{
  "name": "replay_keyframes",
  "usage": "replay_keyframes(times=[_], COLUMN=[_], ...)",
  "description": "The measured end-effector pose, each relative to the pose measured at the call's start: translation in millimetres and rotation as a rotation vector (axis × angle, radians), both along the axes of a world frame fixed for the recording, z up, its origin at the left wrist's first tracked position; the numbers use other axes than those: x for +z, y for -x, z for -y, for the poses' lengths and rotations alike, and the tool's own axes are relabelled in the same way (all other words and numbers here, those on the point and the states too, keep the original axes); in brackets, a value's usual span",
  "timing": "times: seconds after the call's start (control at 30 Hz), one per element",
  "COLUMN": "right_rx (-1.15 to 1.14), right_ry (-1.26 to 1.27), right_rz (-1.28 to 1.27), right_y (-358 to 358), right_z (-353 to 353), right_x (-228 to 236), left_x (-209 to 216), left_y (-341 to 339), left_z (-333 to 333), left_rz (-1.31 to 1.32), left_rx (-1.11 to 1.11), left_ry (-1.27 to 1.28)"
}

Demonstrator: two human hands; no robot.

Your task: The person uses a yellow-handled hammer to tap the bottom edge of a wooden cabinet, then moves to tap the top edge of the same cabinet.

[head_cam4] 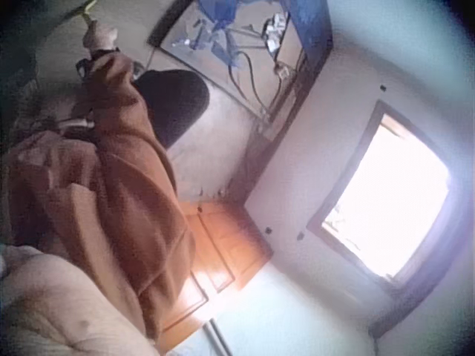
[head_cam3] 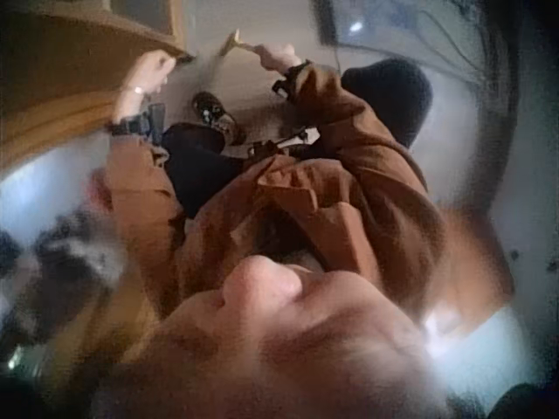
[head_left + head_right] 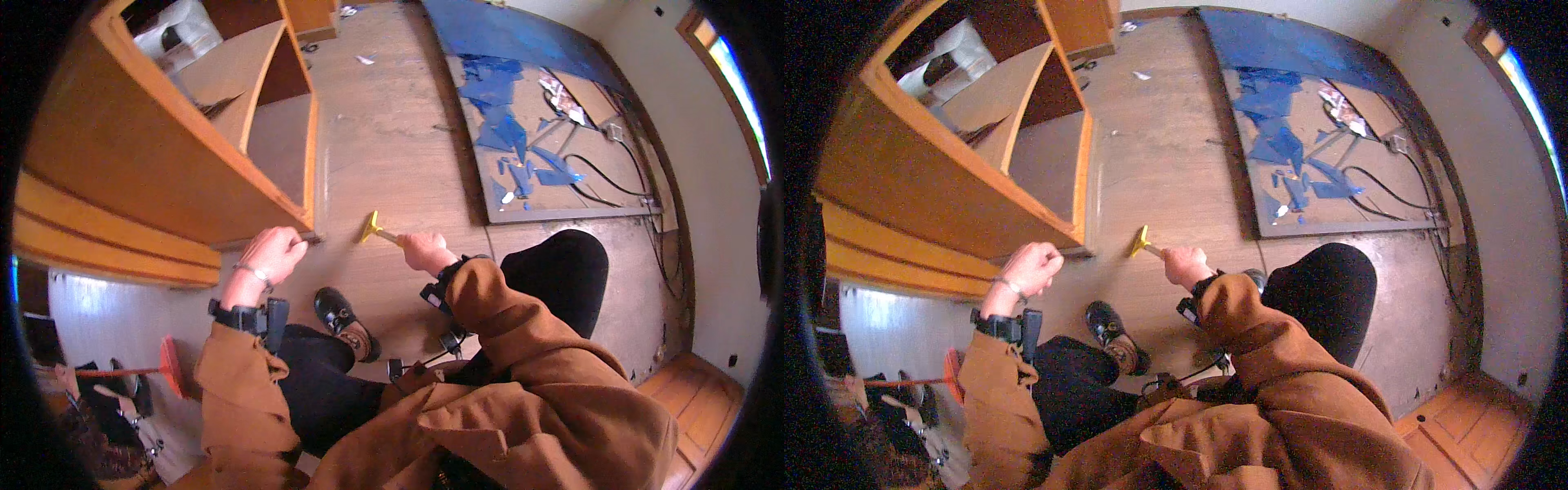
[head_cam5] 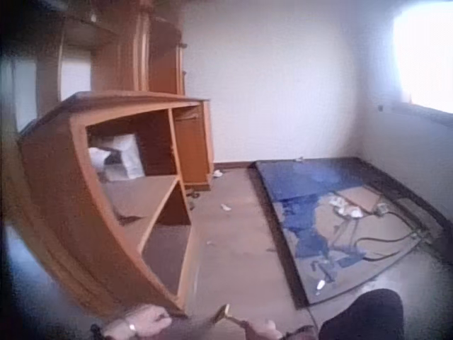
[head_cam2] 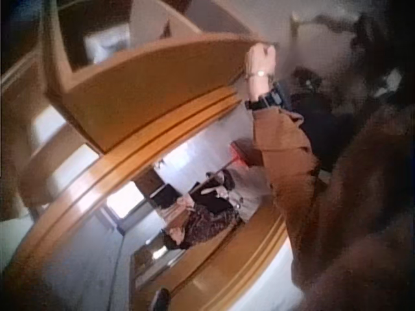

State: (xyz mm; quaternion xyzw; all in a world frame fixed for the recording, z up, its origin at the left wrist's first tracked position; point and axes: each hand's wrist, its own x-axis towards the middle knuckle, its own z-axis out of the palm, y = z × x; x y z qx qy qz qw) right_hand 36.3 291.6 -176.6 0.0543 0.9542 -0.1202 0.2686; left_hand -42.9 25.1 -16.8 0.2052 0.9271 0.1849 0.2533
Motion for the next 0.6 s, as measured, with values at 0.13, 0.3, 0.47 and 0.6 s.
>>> replay_keyframes(times=[0.13,0.3,0.47,0.6], right_rx=[0.059,0.151,0.097,0.097], right_ry=[-0.002,-0.051,-0.044,-0.009], right_rz=[-0.043,0.01,0.039,-0.045], right_y=[23,16,14,35], right_z=[19,3,0,26], right_x=[-1,6,9,0], left_x=[9,5,-1,2], left_y=[-4,-8,-2,-5], left_z=[-8,4,18,14], left_rz=[-0.032,-0.014,-0.078,-0.013], left_rx=[0.001,0.016,-0.054,0.057], left_ry=[0.022,0.012,-0.056,0.048])
